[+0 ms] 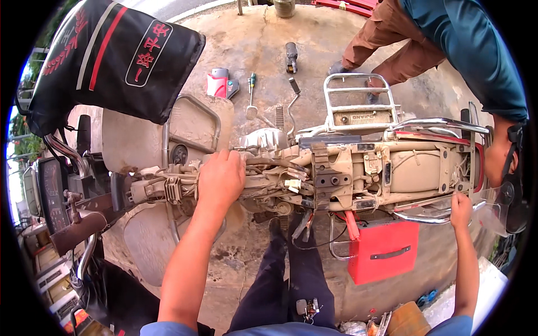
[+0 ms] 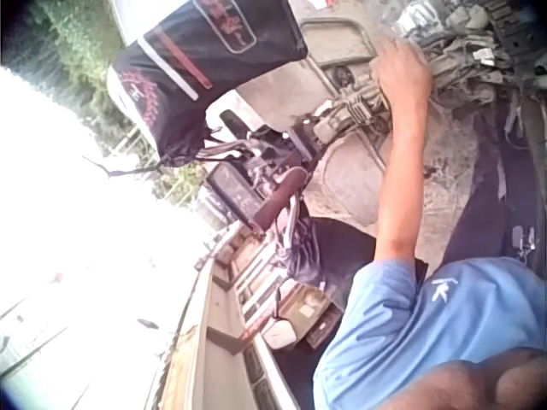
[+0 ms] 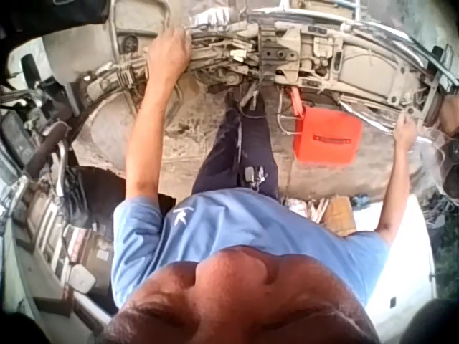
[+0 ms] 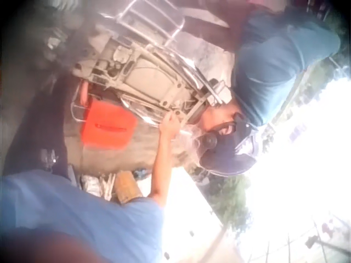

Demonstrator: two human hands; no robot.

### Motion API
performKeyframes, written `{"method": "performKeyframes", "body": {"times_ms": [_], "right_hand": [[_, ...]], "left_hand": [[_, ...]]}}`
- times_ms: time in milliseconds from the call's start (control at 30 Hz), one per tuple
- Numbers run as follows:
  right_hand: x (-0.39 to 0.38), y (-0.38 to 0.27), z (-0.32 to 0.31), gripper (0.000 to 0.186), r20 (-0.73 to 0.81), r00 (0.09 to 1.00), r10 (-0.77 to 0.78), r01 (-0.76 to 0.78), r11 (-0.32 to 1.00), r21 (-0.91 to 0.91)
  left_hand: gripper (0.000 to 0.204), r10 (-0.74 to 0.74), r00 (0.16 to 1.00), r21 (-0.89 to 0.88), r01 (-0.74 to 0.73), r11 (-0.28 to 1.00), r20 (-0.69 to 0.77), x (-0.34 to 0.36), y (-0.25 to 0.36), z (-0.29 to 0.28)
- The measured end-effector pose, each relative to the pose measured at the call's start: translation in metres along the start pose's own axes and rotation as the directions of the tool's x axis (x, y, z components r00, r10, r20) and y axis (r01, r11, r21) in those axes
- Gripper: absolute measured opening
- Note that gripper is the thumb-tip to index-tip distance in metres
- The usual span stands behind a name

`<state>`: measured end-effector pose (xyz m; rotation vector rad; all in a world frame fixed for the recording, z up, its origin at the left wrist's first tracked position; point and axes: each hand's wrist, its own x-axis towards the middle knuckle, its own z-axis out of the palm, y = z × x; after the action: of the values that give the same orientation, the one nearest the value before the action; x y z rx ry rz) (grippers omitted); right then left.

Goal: The person works on a motorcycle by connecting clamps to the battery, disconnecting and reconnecting electrical connectors along the frame, and holding the rear rack.

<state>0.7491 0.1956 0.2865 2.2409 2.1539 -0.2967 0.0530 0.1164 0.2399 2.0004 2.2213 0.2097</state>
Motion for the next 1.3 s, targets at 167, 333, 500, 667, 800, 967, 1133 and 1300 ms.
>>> {"method": "performKeyframes", "body": {"times_ms": [167,333,500,667,800,967,1133,1300], "right_hand": [[-0.004,0.014,0.010,0.033,-0.030,0.996,-0.089,0.089,0.996,-0.012],[-0.014,-0.025,0.006,0.033,0.064,0.988,-0.142,0.139,0.989,0.060],[-0.041,-0.088,0.022,0.027,0.072,0.946,-0.315,0.322,0.941,-0.109],[-0.041,-0.099,0.035,0.021,0.147,0.946,-0.289,0.309,0.941,-0.137],[-0.038,-0.110,0.034,0.020,0.240,0.939,-0.245,0.291,0.940,-0.178],[-0.034,-0.114,0.032,0.007,0.309,0.930,-0.201,0.252,0.958,-0.136],[-0.034,-0.110,0.028,0.011,0.339,0.924,-0.177,0.236,0.961,-0.142],[-0.035,-0.105,0.030,0.009,0.374,0.911,-0.172,0.245,0.957,-0.156]], "left_hand": [[0.015,0.067,0.996,-0.032,-0.069,0.997,-0.063,0.002,0.001,-0.004],[0.017,0.065,0.996,-0.203,-0.074,0.976,-0.054,0.000,-0.010,-0.008],[0.033,0.044,0.999,-0.193,-0.041,0.980,0.014,-0.004,-0.014,-0.012],[0.039,0.080,0.996,-0.091,-0.077,0.993,0.033,0.000,-0.015,-0.005],[0.033,0.083,0.996,-0.100,-0.078,0.992,0.045,-0.002,-0.019,-0.003],[0.020,0.061,0.993,-0.155,-0.045,0.987,0.100,0.002,-0.019,-0.007],[0.015,0.057,0.993,-0.174,-0.038,0.984,0.104,0.005,-0.020,-0.009],[0.018,0.035,0.989,-0.133,-0.016,0.991,0.142,0.003,-0.023,-0.006]]}}
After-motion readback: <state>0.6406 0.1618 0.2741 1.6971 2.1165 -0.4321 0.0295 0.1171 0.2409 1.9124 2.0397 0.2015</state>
